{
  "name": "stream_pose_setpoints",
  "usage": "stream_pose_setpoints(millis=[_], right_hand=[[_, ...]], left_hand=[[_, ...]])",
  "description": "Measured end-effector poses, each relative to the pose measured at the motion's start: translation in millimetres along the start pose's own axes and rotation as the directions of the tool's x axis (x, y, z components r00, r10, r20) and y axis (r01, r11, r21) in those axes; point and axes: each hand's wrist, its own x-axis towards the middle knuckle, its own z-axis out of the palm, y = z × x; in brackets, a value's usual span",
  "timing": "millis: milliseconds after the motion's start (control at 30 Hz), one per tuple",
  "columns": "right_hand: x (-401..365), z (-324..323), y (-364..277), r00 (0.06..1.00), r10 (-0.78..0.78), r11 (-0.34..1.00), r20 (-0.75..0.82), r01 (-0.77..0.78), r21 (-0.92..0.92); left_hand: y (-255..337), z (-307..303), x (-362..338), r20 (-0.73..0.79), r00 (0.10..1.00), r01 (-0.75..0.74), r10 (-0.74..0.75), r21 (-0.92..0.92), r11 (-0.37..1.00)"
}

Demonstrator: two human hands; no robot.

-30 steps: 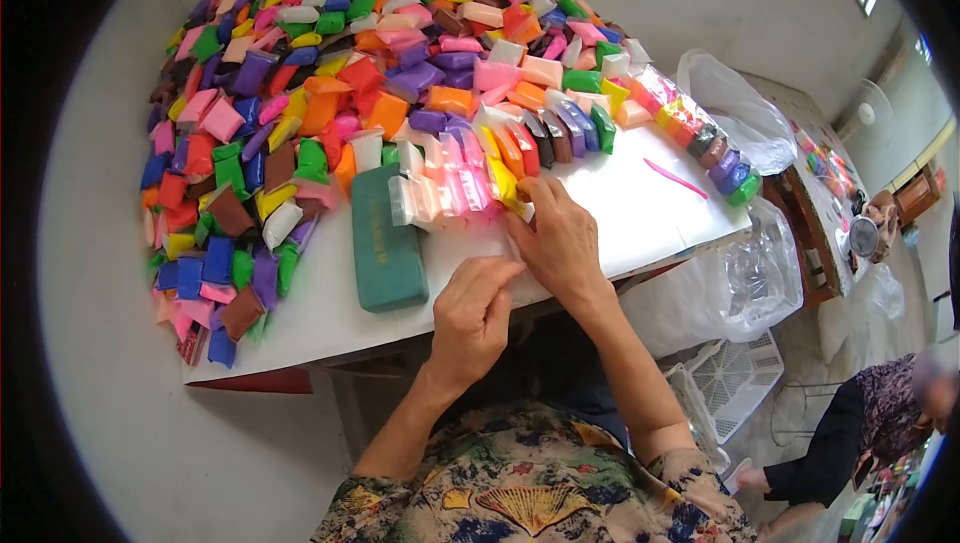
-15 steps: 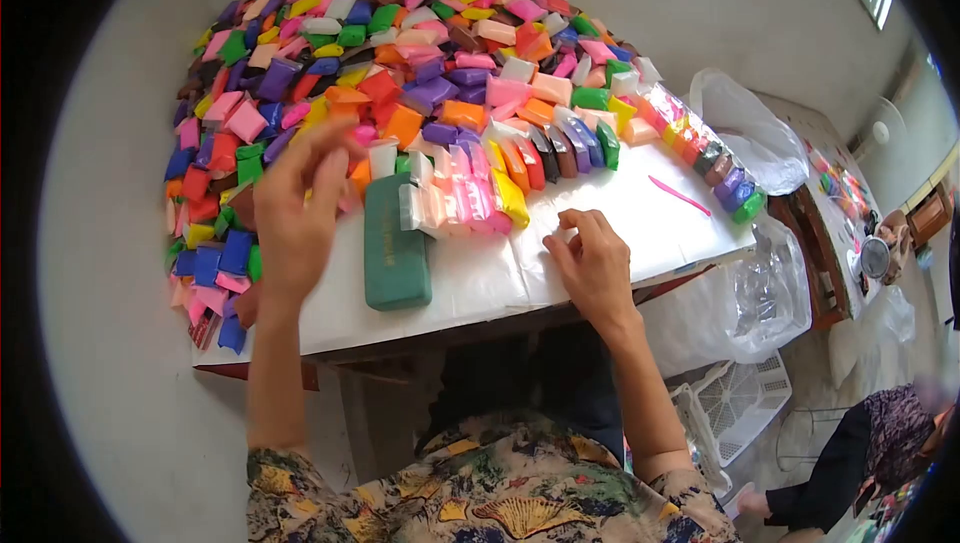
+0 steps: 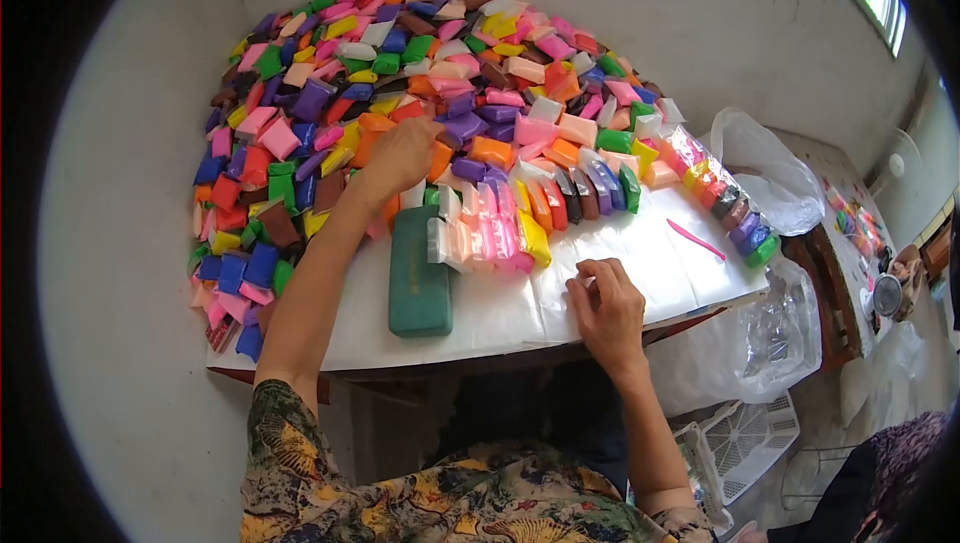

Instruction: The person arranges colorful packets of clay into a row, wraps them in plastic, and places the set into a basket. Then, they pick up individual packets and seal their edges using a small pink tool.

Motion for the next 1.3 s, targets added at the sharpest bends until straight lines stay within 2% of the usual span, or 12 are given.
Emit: stream_pose_setpoints(millis=[67, 267, 467, 567, 633, 700, 733, 833, 900, 933, 1067, 1300], right_hand=[[-0.4, -0.3, -1.0, 0.999, 0.026, 1.0, 0.028, -0.026, 0.009], [-0.2, 1.2, -0.6, 1.0, -0.012, 1.0, 0.024, 0.012, -0.021], [-0.2, -2.4, -5.3, 0.999, 0.036, 0.999, 0.025, -0.037, 0.026], [-2.4, -2.1, 1.3, 0.983, 0.154, 0.955, -0.098, -0.123, 0.271], [-2.7, -6.0, 5.6, 0.938, 0.295, 0.783, -0.181, -0.129, 0.608], [-1.9, -17.5, 10.1, 0.891, 0.396, 0.694, -0.222, -0.133, 0.708], [-3.4, -23.5, 14.1, 0.875, 0.417, 0.676, -0.247, -0.117, 0.727], [-13.8, -46.3, 21.8, 0.877, 0.383, 0.787, -0.29, -0.145, 0.6], [-19.3, -62.1, 31.0, 0.956, 0.095, 0.971, -0.278, -0.027, 0.238], [-19.9, -66.6, 32.8, 0.973, -0.049, 0.997, -0.225, 0.063, 0.054], [-16.4, -72.9, 30.4, 0.955, -0.295, 0.94, 0.001, 0.291, -0.178], [2.7, -62.2, 34.8, 0.851, -0.367, 0.88, 0.376, 0.449, -0.156]], left_hand=[[-2.3, 5.1, 1.1, 0.114, 0.99, 0.082, -0.084, 0.023, 0.996], [11.9, -20.1, -2.5, 0.091, 0.984, 0.146, -0.154, 0.091, 0.985], [58.5, -65.6, -16.6, -0.024, 0.969, 0.241, -0.246, -0.121, 0.963], [128.3, -96.1, -32.8, -0.111, 0.97, 0.16, -0.216, -0.379, 0.911], [179.8, -92.5, -51.0, -0.252, 0.961, 0.013, -0.116, -0.374, 0.927], [222.0, -61.4, -64.3, -0.453, 0.886, -0.269, 0.1, -0.325, 0.907], [242.4, -43.9, -69.3, -0.443, 0.89, -0.273, 0.106, -0.333, 0.903], [270.9, 0.9, -79.8, -0.268, 0.953, -0.249, 0.142, -0.426, 0.87], [271.7, 16.7, -80.2, -0.153, 0.976, -0.211, 0.157, -0.457, 0.864], [270.4, 16.4, -82.3, -0.145, 0.978, -0.202, 0.151, -0.475, 0.856], [265.2, 10.2, -91.0, -0.126, 0.99, -0.13, 0.07, -0.564, 0.815], [261.9, 11.7, -96.0, -0.147, 0.978, 0.004, -0.148, -0.697, 0.717]])
